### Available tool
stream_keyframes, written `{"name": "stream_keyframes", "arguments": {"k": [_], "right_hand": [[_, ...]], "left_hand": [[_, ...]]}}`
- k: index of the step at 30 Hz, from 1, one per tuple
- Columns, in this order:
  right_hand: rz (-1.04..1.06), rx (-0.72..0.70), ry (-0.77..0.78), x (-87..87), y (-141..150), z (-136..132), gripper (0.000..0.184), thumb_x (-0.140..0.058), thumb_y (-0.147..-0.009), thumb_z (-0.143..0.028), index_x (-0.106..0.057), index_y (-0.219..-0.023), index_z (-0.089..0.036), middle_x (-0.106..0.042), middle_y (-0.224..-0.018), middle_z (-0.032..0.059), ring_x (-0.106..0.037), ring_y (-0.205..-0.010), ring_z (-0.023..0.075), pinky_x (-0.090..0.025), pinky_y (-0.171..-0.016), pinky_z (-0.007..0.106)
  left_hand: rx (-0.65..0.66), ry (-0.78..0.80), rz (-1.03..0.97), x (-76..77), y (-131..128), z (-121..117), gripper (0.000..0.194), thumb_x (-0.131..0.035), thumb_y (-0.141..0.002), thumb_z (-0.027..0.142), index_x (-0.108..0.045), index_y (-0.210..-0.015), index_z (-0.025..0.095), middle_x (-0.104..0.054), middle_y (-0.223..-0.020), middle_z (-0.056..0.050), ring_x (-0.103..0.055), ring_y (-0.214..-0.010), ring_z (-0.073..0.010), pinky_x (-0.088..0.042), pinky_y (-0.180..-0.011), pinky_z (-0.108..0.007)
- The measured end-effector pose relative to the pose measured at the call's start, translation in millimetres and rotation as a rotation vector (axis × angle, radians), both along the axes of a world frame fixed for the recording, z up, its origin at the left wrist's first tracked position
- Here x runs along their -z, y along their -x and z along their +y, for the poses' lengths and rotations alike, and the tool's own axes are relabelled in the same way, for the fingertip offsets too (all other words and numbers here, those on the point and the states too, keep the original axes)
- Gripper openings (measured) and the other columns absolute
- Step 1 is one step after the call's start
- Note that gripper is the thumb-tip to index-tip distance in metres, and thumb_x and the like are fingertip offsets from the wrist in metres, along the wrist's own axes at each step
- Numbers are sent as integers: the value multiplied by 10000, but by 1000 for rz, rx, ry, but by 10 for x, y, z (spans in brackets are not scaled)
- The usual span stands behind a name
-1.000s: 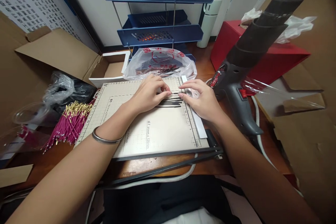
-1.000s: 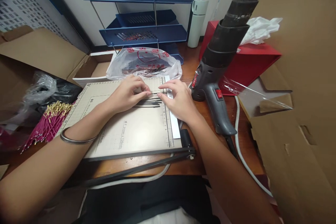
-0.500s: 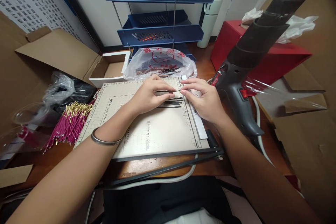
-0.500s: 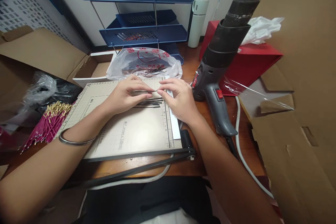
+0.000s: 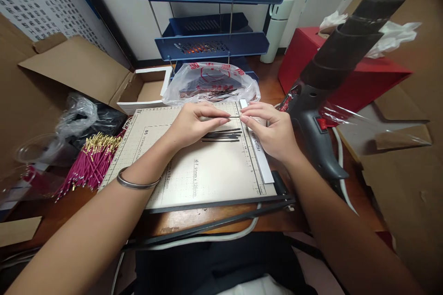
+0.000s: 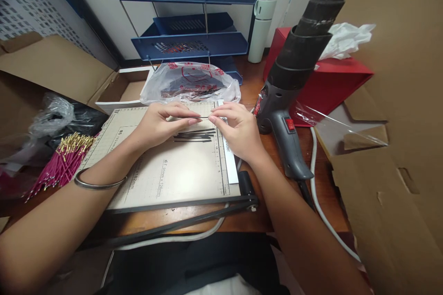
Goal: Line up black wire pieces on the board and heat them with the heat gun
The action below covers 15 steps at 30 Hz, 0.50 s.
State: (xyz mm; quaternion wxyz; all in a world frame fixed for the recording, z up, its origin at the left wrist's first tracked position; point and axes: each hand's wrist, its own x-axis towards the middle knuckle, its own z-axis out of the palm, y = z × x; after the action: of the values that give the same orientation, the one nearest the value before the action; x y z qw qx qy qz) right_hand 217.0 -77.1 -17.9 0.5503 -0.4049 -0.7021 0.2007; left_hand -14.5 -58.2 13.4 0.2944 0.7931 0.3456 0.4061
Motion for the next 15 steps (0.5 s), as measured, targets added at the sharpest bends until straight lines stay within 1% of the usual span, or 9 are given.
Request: {"name": "stream_keyframes", "arguments": {"k": [6, 11, 15], "right_hand": [[91, -68, 55, -19, 3, -7, 91, -817, -875, -357, -849, -852, -275, -836, -1057, 47, -762, -1094, 247, -563, -1082, 469], [97, -78, 78, -25, 6, -20, 101, -827, -869, -375, -854, -853, -279, -832, -1068, 50, -757, -1099, 246, -564, -1080, 473], [87, -80, 88, -24, 2, -21, 101, -821, -875, -367, -852, -851, -275, -829, -1070, 53, -755, -1097, 248, -560, -1085, 477]], "left_hand": [[83, 169, -75, -33, -1, -7, 232, -859, -880, 416, -887, -1000, 219, -852, -974, -84, -799, -917, -234, -631, -833, -315], [111, 186, -41, -50, 2, -19, 294, -830, -903, 473, -885, -1009, 205, -852, -1001, -92, -796, -944, -236, -623, -869, -316], [137, 191, -2, -65, 6, -38, 361, -748, -967, 518, -879, -1017, 186, -850, -1015, -101, -778, -888, -213, -603, -812, -298]]}}
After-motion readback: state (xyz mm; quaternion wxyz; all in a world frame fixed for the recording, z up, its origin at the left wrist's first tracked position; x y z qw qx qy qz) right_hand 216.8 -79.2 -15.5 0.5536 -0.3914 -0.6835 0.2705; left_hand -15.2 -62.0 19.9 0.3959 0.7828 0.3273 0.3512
